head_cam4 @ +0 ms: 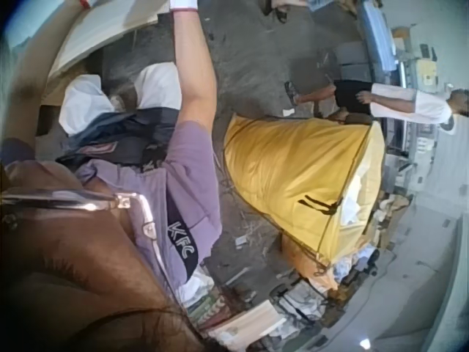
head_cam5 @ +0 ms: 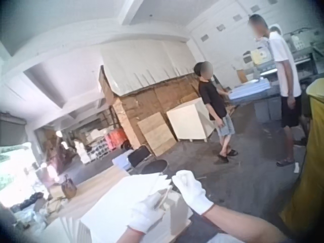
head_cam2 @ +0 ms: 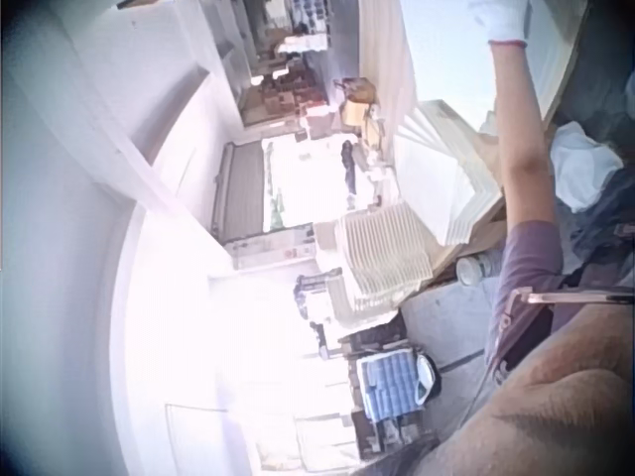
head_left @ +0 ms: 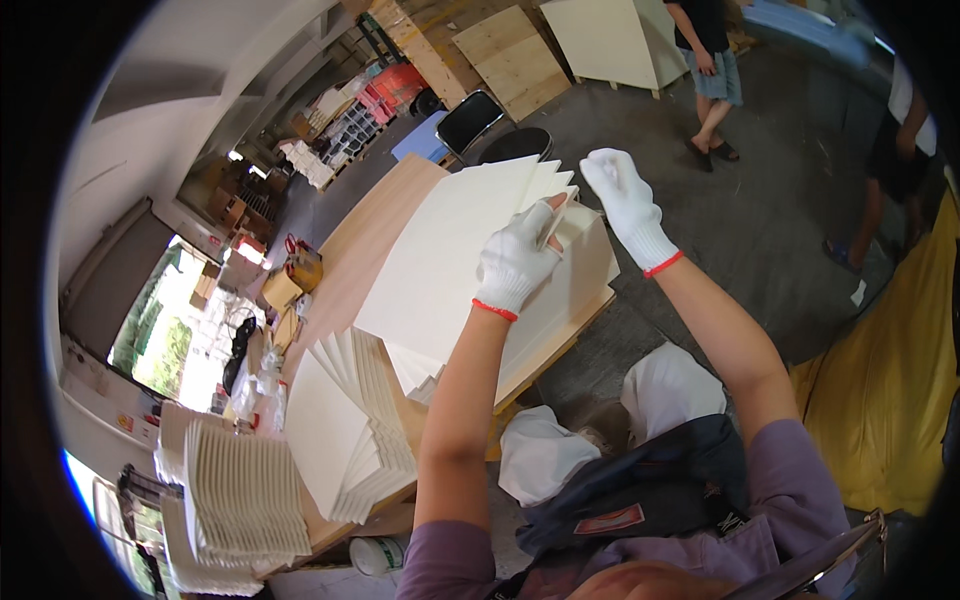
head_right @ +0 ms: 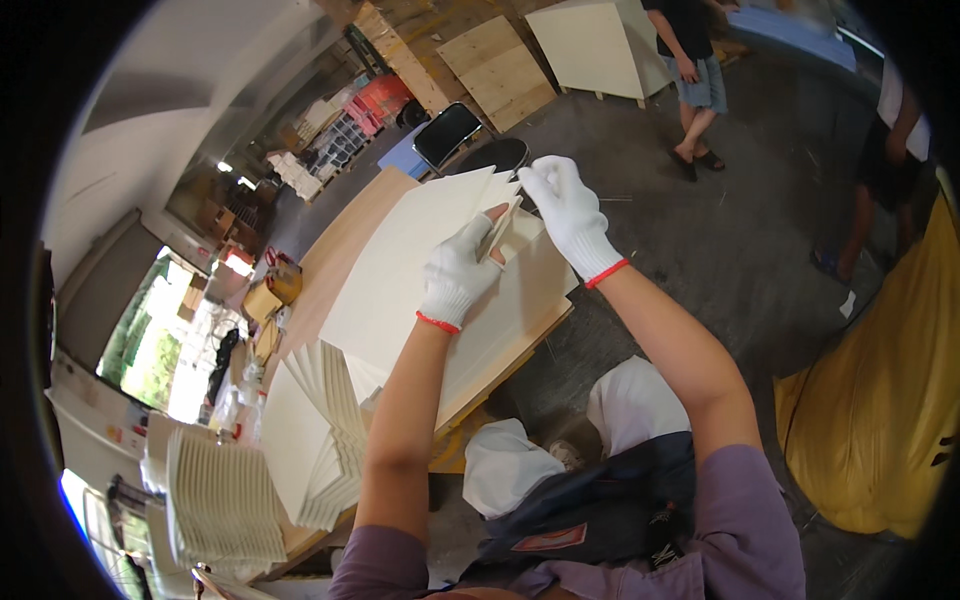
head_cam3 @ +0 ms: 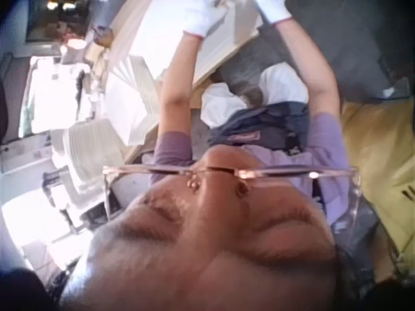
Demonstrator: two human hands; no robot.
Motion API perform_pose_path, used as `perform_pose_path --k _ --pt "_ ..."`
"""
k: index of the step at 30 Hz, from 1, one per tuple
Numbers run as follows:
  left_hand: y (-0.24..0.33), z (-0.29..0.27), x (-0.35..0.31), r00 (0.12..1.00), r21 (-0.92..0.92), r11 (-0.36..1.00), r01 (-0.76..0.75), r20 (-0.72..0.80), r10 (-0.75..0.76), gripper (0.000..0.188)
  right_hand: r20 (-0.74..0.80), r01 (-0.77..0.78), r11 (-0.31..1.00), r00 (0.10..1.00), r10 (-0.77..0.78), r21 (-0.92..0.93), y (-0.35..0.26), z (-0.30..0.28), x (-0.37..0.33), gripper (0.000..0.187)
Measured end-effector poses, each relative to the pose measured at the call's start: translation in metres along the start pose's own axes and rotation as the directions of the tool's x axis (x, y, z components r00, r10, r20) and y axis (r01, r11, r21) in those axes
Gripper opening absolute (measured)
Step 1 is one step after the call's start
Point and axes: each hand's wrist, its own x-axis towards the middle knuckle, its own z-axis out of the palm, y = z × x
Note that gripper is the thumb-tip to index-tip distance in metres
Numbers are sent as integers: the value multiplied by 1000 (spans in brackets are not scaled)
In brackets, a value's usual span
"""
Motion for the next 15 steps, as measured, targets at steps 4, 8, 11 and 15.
perform_pose_path --k 4,8,11,15 --pt "-10 13 -5 944 100 972 -212 -235 230 52 453 -550 398 834 316 734 10 30 -19 43" --pt "2 7 -71 804 -130 976 -177 -591 67 31 658 -770 353 638 401 531 -13 66 -65 43" --pt "-13 3 -145 843 -373 914 -158 -533 -71 22 708 -779 390 618 343 491 1 93 -80 42" --pt "-43 10 -213 847 -746 631 213 -181 -499 23 696 -804 420 583 420 420 6 105 -81 39"
